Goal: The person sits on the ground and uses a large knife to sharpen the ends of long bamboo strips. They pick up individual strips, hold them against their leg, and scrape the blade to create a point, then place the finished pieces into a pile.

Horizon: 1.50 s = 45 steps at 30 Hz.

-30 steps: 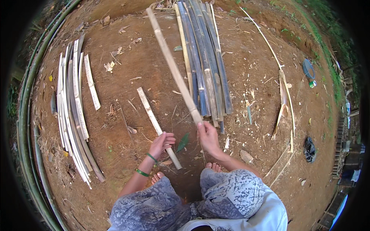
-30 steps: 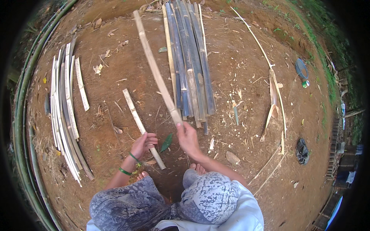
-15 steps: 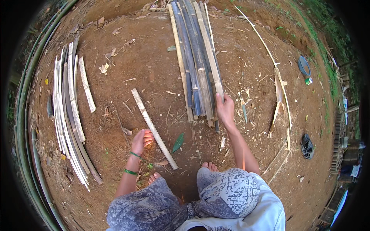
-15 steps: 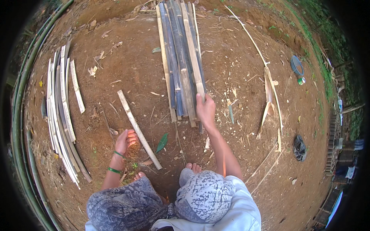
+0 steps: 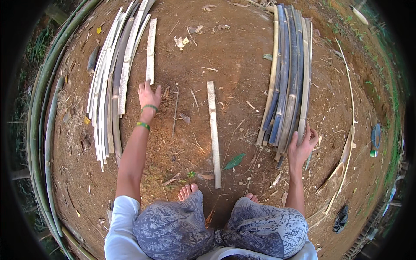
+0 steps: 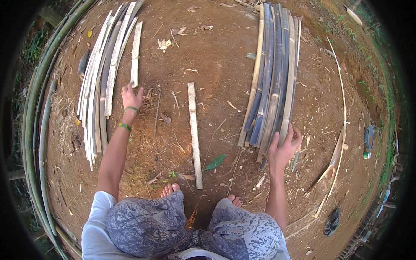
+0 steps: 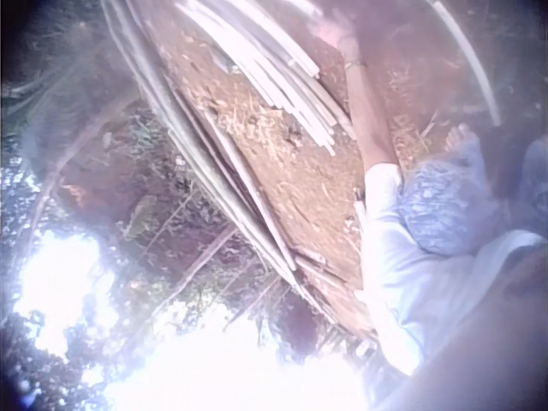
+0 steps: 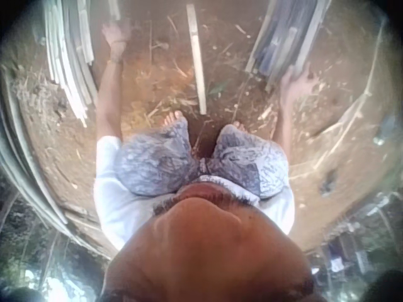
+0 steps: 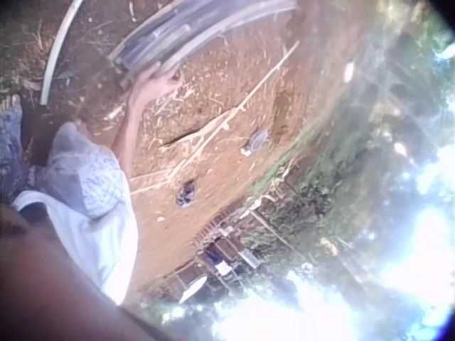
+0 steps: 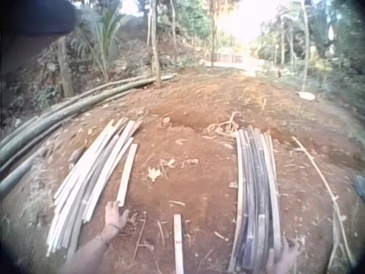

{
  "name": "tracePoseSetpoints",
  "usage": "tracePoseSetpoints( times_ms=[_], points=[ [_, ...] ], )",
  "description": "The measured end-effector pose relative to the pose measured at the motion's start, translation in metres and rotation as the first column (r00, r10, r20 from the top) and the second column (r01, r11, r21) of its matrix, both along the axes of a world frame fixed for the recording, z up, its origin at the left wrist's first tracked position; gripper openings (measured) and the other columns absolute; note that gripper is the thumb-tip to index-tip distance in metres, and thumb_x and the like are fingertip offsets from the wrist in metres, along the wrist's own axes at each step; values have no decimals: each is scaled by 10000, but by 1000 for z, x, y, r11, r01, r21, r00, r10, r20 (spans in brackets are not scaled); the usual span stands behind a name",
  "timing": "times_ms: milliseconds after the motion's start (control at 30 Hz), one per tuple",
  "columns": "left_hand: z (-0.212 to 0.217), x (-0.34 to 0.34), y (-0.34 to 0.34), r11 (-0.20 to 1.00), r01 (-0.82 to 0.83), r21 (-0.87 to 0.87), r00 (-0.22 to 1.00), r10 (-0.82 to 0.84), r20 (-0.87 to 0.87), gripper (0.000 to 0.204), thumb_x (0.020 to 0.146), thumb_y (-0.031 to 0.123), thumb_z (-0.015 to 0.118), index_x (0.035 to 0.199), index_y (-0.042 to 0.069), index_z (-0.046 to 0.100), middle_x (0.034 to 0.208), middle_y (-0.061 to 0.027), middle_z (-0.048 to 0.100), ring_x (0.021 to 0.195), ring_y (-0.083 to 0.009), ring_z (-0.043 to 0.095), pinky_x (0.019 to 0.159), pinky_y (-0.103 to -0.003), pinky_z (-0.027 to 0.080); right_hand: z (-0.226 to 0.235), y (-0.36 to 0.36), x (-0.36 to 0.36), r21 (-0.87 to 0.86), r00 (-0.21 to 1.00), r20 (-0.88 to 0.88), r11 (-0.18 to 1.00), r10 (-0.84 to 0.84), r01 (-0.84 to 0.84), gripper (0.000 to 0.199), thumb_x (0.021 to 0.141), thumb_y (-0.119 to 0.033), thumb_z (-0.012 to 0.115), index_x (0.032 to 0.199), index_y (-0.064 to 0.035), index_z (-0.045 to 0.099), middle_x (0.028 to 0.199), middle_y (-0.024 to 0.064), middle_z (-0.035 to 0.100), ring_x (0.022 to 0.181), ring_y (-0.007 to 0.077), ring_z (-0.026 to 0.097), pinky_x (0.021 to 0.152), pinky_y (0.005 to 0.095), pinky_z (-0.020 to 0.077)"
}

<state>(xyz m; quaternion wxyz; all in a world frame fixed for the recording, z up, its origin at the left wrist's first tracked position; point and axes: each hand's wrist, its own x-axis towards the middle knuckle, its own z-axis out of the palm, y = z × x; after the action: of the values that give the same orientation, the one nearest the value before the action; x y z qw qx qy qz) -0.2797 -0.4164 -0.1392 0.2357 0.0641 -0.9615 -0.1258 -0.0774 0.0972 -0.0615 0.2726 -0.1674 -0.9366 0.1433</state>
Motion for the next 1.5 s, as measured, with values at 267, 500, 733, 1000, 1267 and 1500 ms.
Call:
tracePoseSetpoints(
  times_ms=[267,500,733,1000,1267,1500],
  points=[
    [-4,-65,-16,987,-87,-134,946,124,301,274,893,181,616,1100,3,595,1162,-289,571,1016,-451,603,891,-519,520,-1,-41,-4,-258,955,-45,920,292,-294,381,899,-86,642,1269,-15,592,1191,183,540,1134,298,545,955,412,466],
    [21,8,58,789,-154,595,887,-155,434,193,924,110,551,1002,-17,674,867,-144,701,722,-197,659,632,-352,545,-21,-100,10,-683,799,21,592,601,-428,231,908,-105,648,1101,20,664,993,151,655,934,274,656,815,382,523],
    [-15,279,137,25,-466,884,678,-632,375,130,940,7,588,1067,11,565,933,-51,644,855,-143,647,762,-281,547,-58,-145,44,-838,641,179,457,746,-298,363,916,-200,657,1193,31,617,957,140,658,832,261,669,736,375,535],
    [-47,336,144,265,-334,905,515,-752,411,159,948,25,564,1098,-25,549,940,-97,662,829,-167,673,744,-305,549,-81,-182,80,-819,600,325,535,731,-207,651,837,-347,732,1318,22,496,876,153,640,782,314,661,710,410,523],
    [-17,301,139,617,-244,748,606,-505,615,287,951,185,633,1129,-33,575,973,-73,660,924,-153,640,811,-311,513,-100,-196,81,-869,582,139,381,801,-316,391,873,-241,689,1043,14,446,849,264,618,809,464,634,712,517,495],
    [64,265,117,6,-192,981,975,-111,191,453,946,314,673,1189,-26,497,922,-107,653,932,-191,642,824,-330,526,-31,-256,67,-836,272,150,269,951,-478,433,888,-233,653,1146,19,414,903,306,630,826,496,643,720,563,499]
  ],
)
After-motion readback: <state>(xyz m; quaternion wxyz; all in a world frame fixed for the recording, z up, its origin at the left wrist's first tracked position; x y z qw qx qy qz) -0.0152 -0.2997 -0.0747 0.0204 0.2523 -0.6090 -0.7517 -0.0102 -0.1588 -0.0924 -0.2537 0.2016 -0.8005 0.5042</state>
